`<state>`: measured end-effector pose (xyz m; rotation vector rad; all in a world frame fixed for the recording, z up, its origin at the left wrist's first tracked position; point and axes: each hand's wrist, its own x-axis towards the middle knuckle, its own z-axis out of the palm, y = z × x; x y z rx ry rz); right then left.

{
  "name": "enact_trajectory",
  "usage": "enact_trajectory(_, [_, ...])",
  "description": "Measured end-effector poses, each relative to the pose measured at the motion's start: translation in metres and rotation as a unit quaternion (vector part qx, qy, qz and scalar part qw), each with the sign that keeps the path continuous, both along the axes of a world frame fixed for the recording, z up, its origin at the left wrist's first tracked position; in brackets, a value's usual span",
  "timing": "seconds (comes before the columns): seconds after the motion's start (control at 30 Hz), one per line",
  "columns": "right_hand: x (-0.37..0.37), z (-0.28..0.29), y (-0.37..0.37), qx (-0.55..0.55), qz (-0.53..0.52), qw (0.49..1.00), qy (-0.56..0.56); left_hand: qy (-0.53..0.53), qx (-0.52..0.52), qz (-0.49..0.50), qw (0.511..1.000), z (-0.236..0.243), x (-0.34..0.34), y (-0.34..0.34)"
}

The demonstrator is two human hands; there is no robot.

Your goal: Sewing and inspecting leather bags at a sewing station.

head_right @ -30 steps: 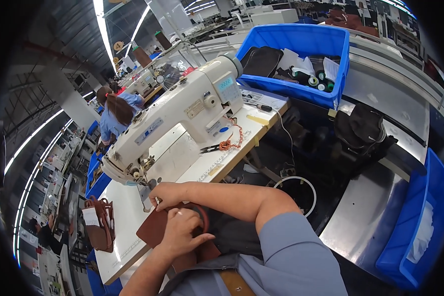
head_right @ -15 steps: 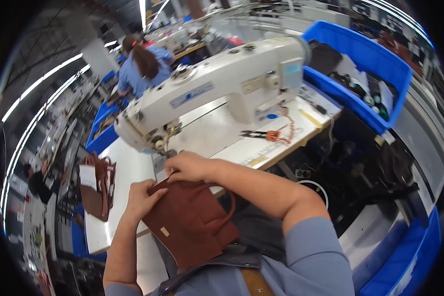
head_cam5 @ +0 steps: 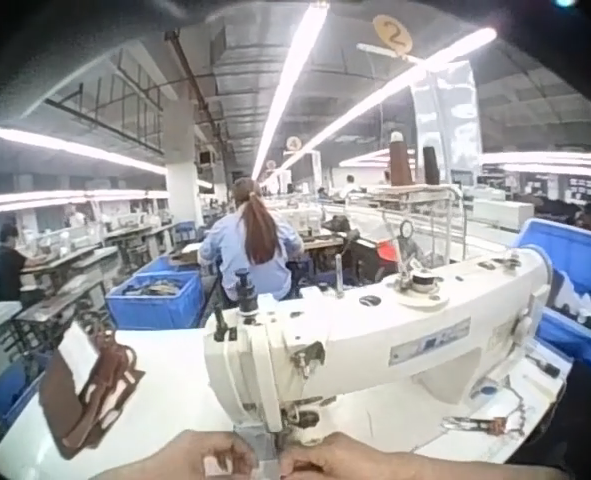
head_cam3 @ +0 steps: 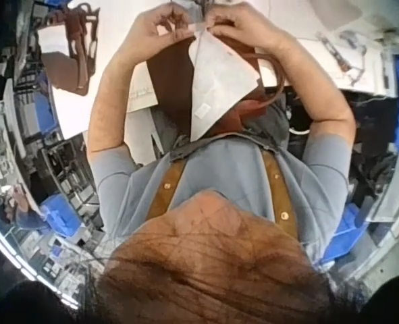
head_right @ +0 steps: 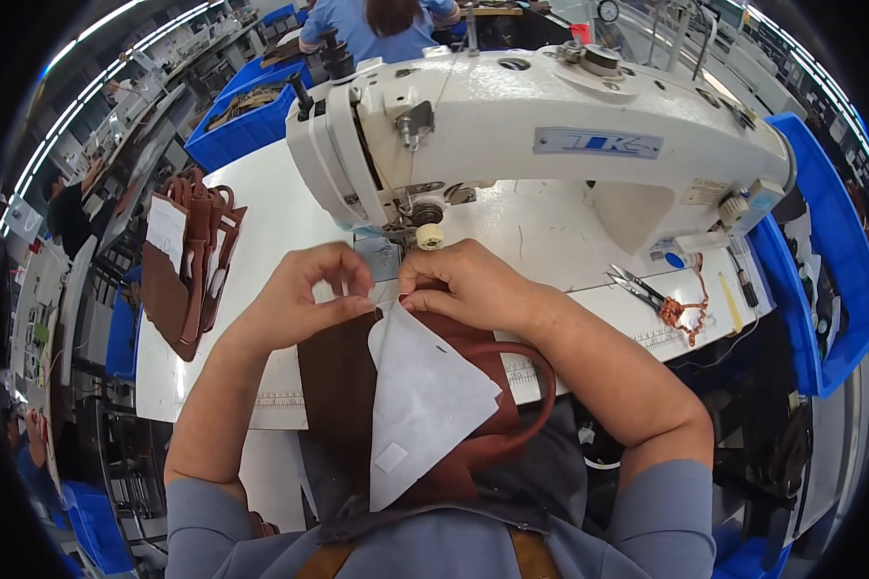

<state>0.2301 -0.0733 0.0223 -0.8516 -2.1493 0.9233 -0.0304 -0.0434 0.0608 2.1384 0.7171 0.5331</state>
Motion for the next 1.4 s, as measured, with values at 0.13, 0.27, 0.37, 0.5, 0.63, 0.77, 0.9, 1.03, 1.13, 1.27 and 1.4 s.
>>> enact_trajectory(0.13, [0.001,-0.001,-0.004,0.045,-0.031,0.998,-0.035,-0.018,-0.140,0.010,0.990,-0.037,0.012,-0.002])
enact_trajectory(0.27, [0.005,0.012,-0.007,0.008,-0.033,0.999,-0.014,-0.100,-0.225,-0.006,0.969,-0.048,0.011,-0.003])
enact_trajectory(0.37, [0.002,0.009,-0.013,0.014,-0.015,0.999,0.040,-0.082,-0.131,0.025,0.988,-0.034,0.010,-0.019])
enact_trajectory(0.5, [0.000,0.025,-0.018,-0.003,-0.045,0.999,0.009,-0.065,-0.067,0.062,0.994,-0.014,0.015,-0.036])
enact_trajectory(0.63, [-0.004,0.035,-0.038,0.284,-0.076,0.954,-0.061,-0.046,0.042,0.100,0.993,-0.008,0.018,-0.058])
enact_trajectory(0.77, [-0.007,0.045,-0.062,0.271,-0.126,0.951,-0.074,-0.028,0.139,0.127,0.982,0.001,0.022,-0.078])
enact_trajectory(0.9, [-0.007,0.054,-0.079,0.063,-0.158,0.985,-0.012,-0.011,0.150,0.113,0.982,0.012,0.031,-0.087])
enact_trajectory(1.03, [-0.003,0.065,-0.094,0.072,-0.151,0.985,-0.048,-0.025,0.129,0.098,0.986,0.015,0.034,-0.097])
enact_trajectory(1.13, [-0.001,0.072,-0.108,0.030,-0.138,0.990,-0.030,-0.041,0.128,0.090,0.987,0.017,0.034,-0.106])
enact_trajectory(1.27, [0.001,0.070,-0.118,0.099,-0.139,0.984,-0.057,-0.035,0.140,0.090,0.985,0.022,0.037,-0.119])
enact_trajectory(1.4, [0.005,0.073,-0.123,0.088,-0.136,0.986,-0.051,-0.038,0.203,0.081,0.975,0.021,0.035,-0.123])
